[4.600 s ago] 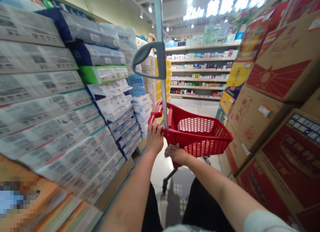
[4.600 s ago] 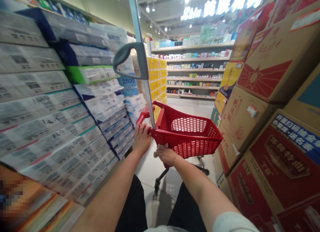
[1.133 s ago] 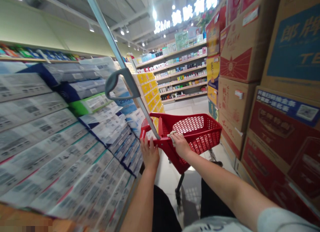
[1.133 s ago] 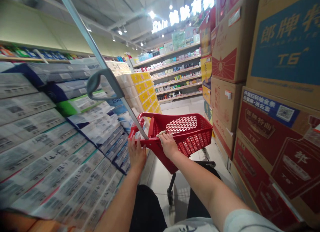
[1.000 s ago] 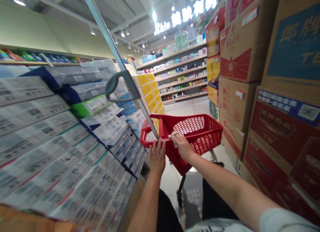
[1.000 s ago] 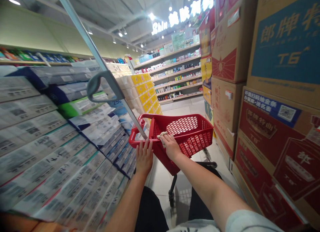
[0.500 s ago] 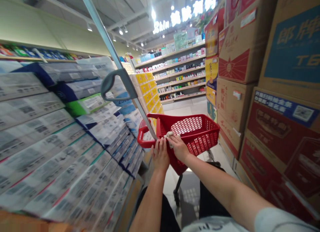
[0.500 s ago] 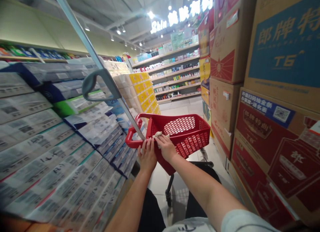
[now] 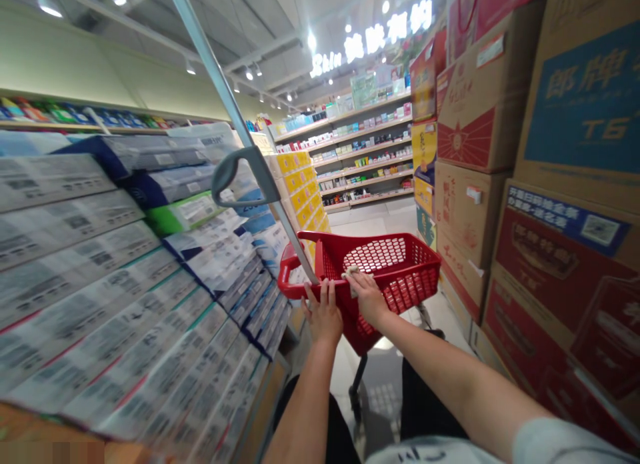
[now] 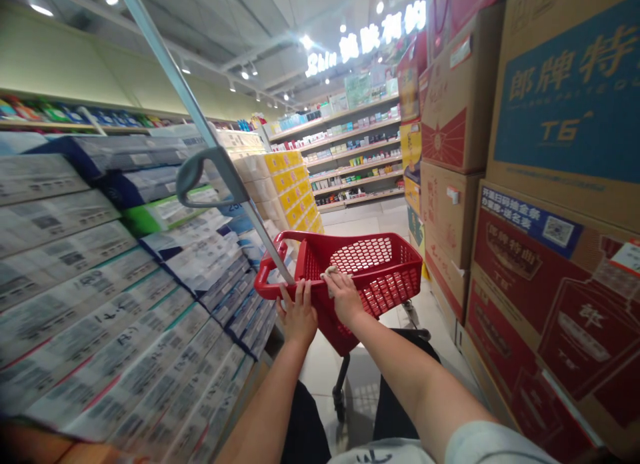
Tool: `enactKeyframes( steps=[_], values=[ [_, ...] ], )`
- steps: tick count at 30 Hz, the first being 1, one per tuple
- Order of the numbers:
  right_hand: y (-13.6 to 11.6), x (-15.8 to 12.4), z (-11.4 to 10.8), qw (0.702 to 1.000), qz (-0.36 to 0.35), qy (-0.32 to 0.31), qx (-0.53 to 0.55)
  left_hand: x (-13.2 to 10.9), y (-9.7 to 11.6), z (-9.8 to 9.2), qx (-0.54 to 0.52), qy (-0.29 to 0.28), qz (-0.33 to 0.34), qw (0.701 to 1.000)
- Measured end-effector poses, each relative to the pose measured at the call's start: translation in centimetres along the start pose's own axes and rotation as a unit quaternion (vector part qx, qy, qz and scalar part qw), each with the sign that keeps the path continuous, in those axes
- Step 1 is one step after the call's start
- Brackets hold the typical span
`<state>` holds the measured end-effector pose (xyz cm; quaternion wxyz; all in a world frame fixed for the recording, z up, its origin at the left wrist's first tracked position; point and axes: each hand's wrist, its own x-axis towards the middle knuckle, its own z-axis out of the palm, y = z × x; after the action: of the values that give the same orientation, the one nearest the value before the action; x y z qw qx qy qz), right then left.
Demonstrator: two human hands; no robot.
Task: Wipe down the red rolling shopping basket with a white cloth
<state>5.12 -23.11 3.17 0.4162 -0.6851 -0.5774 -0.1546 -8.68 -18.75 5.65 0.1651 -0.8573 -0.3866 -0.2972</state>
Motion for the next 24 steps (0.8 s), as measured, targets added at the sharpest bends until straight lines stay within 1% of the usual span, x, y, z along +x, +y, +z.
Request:
enactKeyframes(
  steps=[2, 3, 7, 8, 9, 12, 13, 14, 17, 18, 19, 22, 23, 24],
  values=[
    [0.2, 0.0, 0.1, 0.999, 0.034, 0.014, 0.0, 0.0, 0.0, 0.0, -0.004, 0.004, -0.001, 1.0],
    [0.0, 0.2, 0.2, 0.999, 0.036, 0.014, 0.007, 0.0, 0.0, 0.0, -0.007, 0.005, -0.001, 1.0],
    [-0.7, 0.7, 0.7, 0.997, -0.044, -0.011, 0.056, 0.2, -0.5, 0.2, -0.013, -0.005, 0.01, 1.0],
    [-0.6, 0.7, 0.6, 0.997, -0.048, -0.012, 0.064, 0.2, -0.6, 0.3, -0.015, -0.006, 0.015, 1.0],
    [-0.3, 0.6, 0.5, 0.997, -0.035, -0.007, 0.066, 0.3, -0.8, 0.4, -0.018, -0.005, 0.02, 1.0],
    [0.7, 0.5, 0.1, 0.997, 0.036, 0.015, 0.061, 0.3, -0.8, 0.8, -0.032, 0.017, 0.026, 0.999],
    [0.9, 0.5, 0.1, 0.997, 0.042, 0.017, 0.064, 0.3, -0.7, 0.9, -0.034, 0.027, 0.023, 0.999],
    [1.0, 0.5, 0.1, 0.997, 0.033, 0.016, 0.072, 0.3, -0.6, 1.0, -0.036, 0.036, 0.019, 0.999],
    [1.3, 0.5, 0.0, 0.994, -0.025, 0.002, 0.106, 0.3, -0.1, 1.1, -0.037, 0.048, 0.013, 0.998],
    [1.3, 0.4, 0.0, 0.993, -0.029, 0.003, 0.112, 0.2, -0.1, 1.1, -0.037, 0.049, 0.016, 0.998],
    [1.4, 0.3, 0.0, 0.993, -0.02, 0.008, 0.112, 0.1, 0.0, 1.1, -0.038, 0.049, 0.02, 0.998],
    [1.2, 0.0, 0.1, 0.994, 0.043, 0.037, 0.096, -0.2, -0.1, 0.9, -0.04, 0.05, 0.033, 0.997],
    [0.8, 0.0, 0.2, 0.993, 0.051, 0.043, 0.095, -0.3, -0.2, 0.8, -0.039, 0.05, 0.034, 0.997],
    [0.4, 0.0, 0.4, 0.993, 0.044, 0.044, 0.098, -0.5, -0.2, 0.7, -0.037, 0.051, 0.035, 0.997]
  ],
)
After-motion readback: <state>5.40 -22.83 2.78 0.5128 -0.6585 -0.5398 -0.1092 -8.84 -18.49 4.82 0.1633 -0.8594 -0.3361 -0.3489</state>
